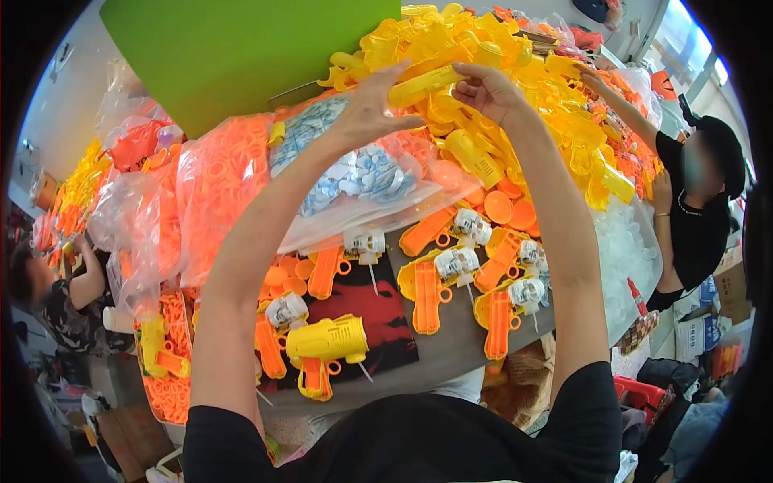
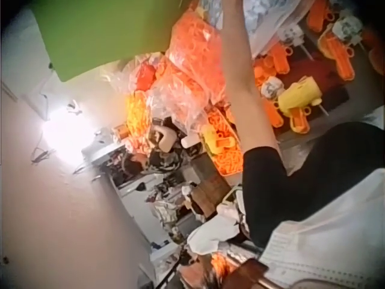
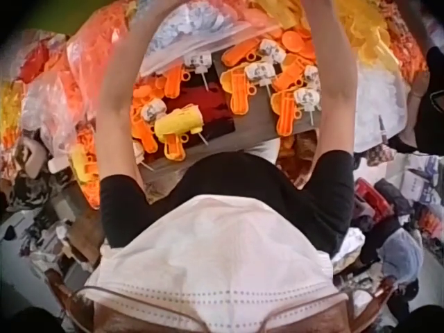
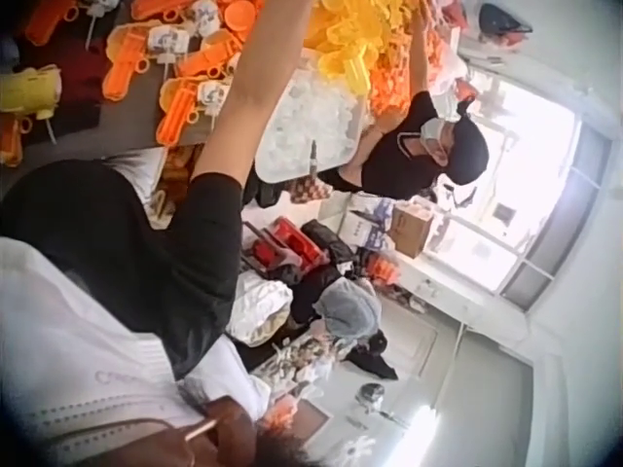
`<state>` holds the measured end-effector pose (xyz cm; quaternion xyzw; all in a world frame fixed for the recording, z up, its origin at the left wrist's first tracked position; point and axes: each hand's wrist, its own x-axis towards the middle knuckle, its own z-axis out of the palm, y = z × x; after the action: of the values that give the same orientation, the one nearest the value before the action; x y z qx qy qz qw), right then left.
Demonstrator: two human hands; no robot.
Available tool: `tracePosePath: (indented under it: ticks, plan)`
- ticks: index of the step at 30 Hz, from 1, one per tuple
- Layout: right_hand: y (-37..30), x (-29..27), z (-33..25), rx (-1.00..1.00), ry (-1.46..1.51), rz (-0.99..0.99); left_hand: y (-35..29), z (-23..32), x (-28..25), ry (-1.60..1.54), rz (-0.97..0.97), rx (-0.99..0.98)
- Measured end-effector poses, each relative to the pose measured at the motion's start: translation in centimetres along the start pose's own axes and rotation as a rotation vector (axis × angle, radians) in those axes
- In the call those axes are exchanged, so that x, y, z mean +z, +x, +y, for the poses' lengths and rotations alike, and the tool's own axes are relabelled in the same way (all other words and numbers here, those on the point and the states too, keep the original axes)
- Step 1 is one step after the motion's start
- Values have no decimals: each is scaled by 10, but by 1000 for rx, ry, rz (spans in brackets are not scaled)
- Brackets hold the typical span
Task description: Assemble plastic toy guns by attaching components and organizing the finished parts on the workbench.
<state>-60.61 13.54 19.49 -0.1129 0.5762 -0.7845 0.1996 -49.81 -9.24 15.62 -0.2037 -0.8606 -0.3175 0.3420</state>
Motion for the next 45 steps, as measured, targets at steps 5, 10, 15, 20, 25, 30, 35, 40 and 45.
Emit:
tracePosePath:
  ticks: [5, 10, 15, 20, 25, 30, 35, 40, 45]
  plan:
    - [-55, 43, -14, 27, -83, -206, -7, 21, -37, -221, -190, -363]
    - [-88, 20, -2, -112, -399, -149, -41, 27, -74, -805, -225, -708]
    - [-131, 5, 33, -54, -593, -203, -70, 17, -99, -659, -174, -777]
    - [-168, -7, 75, 146, -873, -522, -75, -21, -128, -566, 13, -960]
    - [-142, -20, 86, -107, -953, -277, -78, -60, -110, 952, 248, -385]
    - [-45, -16, 92, -608, -1314, 81, -84, -50, -55, 621, -52, -17]
    - [35, -13, 142, -708, -1640, 379, -106, -13, -25, 788, -285, 1]
    - [48, -12, 108, -557, -1507, 166, -122, -31, -49, 660, -275, -13]
    - [72, -63, 28, -777, -1188, 319, -86, -12, -38, 377, -208, 42]
